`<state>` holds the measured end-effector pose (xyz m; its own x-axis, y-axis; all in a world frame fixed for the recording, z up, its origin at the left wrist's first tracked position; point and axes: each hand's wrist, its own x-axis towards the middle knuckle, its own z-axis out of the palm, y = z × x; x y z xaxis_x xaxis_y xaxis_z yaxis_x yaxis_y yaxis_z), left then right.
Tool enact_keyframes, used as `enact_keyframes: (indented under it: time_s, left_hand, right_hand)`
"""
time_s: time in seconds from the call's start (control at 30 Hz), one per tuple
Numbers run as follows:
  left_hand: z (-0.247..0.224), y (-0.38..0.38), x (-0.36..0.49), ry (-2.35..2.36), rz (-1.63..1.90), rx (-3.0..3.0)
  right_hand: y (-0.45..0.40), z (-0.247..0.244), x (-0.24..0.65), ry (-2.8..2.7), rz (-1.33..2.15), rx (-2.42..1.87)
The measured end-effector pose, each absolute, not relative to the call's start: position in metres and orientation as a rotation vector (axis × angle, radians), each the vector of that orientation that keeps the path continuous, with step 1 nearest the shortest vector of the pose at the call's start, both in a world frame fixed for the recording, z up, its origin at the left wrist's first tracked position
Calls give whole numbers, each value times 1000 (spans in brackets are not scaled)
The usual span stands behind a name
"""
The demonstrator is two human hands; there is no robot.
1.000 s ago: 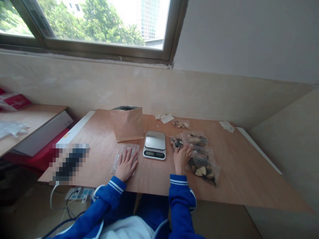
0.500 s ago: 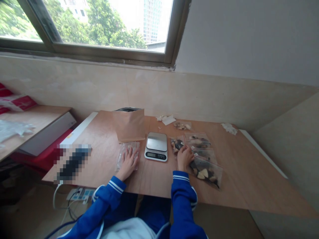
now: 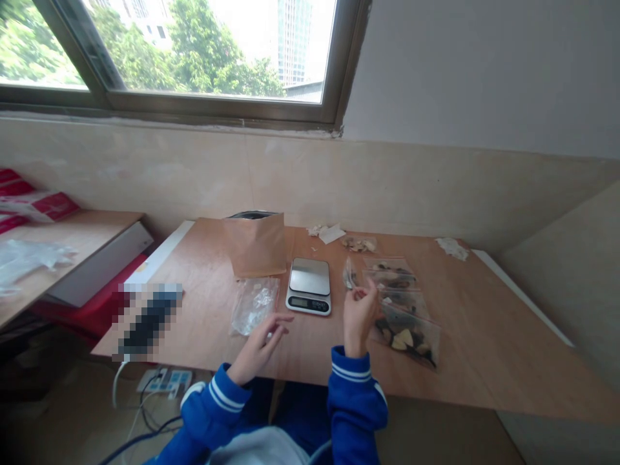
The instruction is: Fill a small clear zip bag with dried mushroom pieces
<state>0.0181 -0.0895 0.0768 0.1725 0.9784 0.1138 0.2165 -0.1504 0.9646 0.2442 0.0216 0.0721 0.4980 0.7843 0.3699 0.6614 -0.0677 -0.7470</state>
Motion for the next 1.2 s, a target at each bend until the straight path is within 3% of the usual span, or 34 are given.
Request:
enact_keyframes:
  time_s: [0.2,0.43,0.63,1.2]
  left_hand:
    - [89,-89,30,996,1185,1349]
    - [55,-83,19,1053,1343,928]
    - [60,-85,8,1143,1433,821]
    - [68,-86,-13,1241,1333,1186]
  right_hand:
    - [-38,106,168,-1388,701,-1418]
    - [-59,105,119,-1483,1034,-1237]
    - [-68,108,117,-1656,1104,-1067]
    - [-56,95,117,-1669,1127,-1151]
